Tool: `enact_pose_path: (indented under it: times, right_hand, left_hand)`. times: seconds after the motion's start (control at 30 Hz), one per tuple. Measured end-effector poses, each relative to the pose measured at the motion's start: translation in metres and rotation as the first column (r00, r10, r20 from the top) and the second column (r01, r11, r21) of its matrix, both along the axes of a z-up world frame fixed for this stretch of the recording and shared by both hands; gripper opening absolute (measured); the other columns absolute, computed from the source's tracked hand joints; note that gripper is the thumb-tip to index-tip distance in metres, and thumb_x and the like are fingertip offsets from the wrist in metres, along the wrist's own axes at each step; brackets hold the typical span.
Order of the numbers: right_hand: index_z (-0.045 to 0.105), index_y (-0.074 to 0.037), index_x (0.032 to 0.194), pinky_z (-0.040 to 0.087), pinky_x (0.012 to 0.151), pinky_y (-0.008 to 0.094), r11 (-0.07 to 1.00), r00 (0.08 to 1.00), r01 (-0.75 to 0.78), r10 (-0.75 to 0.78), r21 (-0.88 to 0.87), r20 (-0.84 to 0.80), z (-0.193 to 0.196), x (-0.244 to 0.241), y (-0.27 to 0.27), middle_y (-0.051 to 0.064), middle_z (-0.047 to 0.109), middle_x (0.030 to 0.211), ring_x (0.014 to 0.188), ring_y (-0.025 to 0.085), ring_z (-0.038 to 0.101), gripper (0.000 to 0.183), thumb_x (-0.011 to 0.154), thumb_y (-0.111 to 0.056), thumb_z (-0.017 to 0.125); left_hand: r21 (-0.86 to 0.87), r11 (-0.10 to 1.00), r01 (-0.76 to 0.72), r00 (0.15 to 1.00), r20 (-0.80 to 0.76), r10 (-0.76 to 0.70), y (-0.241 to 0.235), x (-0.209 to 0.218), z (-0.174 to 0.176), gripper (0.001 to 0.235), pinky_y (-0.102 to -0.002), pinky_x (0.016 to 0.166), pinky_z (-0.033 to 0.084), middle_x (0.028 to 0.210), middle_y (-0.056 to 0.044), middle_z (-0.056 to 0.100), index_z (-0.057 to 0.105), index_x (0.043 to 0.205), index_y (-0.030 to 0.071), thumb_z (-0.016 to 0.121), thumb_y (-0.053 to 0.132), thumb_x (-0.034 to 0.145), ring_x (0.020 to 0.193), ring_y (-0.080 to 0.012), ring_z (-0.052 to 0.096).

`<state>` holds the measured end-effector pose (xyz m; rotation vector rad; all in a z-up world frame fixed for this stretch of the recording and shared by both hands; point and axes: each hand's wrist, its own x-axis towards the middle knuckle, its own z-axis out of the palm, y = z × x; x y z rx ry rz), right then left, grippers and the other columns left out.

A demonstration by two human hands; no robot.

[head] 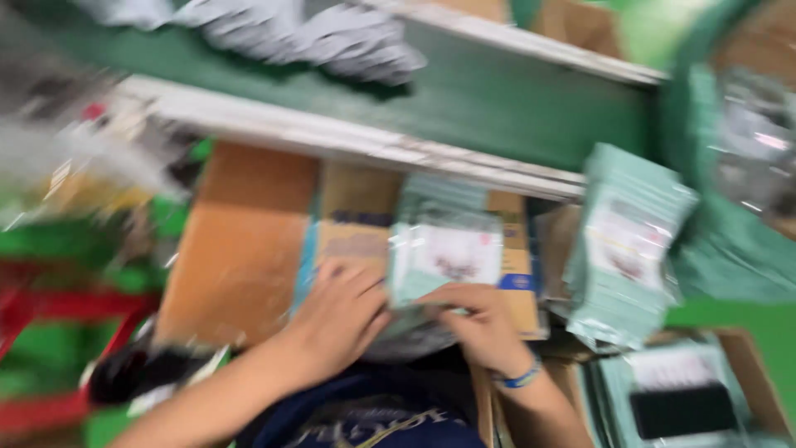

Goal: The person picks up a stack of folded face masks from the conveyor, opens a light green plastic zip bag, inserts the masks into the bag, presses the bag closed, and places the packed bag onto a stack beside the cardboard box, repeating the cycle.

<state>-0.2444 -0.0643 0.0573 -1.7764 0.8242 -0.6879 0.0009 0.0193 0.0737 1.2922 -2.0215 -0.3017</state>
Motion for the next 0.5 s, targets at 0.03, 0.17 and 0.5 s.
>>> enact_pose_path:
  times: [0.03,0.17,0.5]
  right_hand:
    - [0.081,-0.002,0.102,0.058,0.078,0.025,0.998,0.998,0.061,-0.061,-0.03,0.002,0.001,-0.008,-0.003,0.007,0.081,0.093,0.085,0.012,0.074,0.024,0.083,0.003,0.066]
    - [0.08,0.001,0.1,0.054,0.069,0.025,0.996,0.999,0.053,-0.054,0.071,0.002,0.001,-0.041,-0.031,0.006,0.078,0.085,0.079,0.013,0.069,0.015,0.089,-0.001,0.069]
    - [0.057,-0.002,0.123,0.046,0.1,0.045,0.783,0.823,0.564,-0.507,-0.263,0.256,-0.136,-0.578,-0.454,0.013,0.059,0.114,0.107,0.027,0.055,0.025,0.116,-0.025,0.052]
  left_hand:
    - [-0.03,0.998,0.061,0.998,0.002,-0.061,0.0,0.002,-0.004,0.021,-0.049,0.087,0.036,0.098,-0.011,0.061,0.063,0.093,0.008,0.075,0.015,0.078,0.099,-0.033,0.058]
    - [0.116,0.992,0.047,0.997,0.049,-0.053,-0.005,0.022,-0.016,0.015,-0.048,0.087,0.039,0.087,-0.008,0.063,0.066,0.09,0.008,0.072,0.019,0.081,0.089,-0.03,0.061]
    - [0.019,0.98,-0.199,0.975,-0.101,0.2,-0.078,0.074,-0.018,0.02,-0.045,0.08,0.051,0.094,-0.013,0.066,0.067,0.099,0.006,0.074,0.021,0.088,0.092,-0.0355,0.062]
